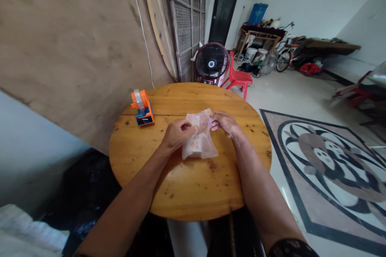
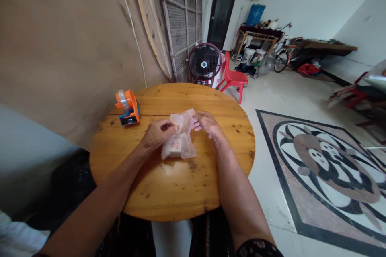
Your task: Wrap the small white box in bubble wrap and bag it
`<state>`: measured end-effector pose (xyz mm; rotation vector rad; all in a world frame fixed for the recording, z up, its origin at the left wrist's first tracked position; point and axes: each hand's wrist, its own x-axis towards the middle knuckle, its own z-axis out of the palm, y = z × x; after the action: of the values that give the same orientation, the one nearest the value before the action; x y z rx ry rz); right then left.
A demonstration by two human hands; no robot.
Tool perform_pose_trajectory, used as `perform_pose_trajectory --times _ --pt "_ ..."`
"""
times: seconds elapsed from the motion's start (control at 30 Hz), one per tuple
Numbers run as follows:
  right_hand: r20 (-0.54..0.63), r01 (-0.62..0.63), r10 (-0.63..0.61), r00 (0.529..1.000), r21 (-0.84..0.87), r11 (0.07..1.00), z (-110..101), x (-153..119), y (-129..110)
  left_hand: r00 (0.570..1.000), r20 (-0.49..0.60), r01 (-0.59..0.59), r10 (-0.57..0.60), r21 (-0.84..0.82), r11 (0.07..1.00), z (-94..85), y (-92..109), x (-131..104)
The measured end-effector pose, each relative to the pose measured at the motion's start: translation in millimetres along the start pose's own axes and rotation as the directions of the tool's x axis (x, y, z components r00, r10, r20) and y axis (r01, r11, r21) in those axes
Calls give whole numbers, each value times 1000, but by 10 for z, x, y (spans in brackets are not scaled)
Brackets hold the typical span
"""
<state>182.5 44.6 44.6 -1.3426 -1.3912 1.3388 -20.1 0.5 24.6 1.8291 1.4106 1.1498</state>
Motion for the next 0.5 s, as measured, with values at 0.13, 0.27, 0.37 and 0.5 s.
perform_pose_trajectory --times 0.13,0.27,0.37,0.5 --pt "130 -52 21 991 241 969 37 -45 -27 998 -23 53 -51 53 997 37 -53 50" --pt "196 -51 -15 980 330 942 72 -37 12 999 12 34 -36 127 991 66 -104 81" --pt "230 -62 -30 973 383 921 110 -11 50 999 37 20 -27 164 986 79 -130 80" --pt "215 -117 28 976 411 904 98 17 58 999 48 11 -19 155 988 48 -140 76"
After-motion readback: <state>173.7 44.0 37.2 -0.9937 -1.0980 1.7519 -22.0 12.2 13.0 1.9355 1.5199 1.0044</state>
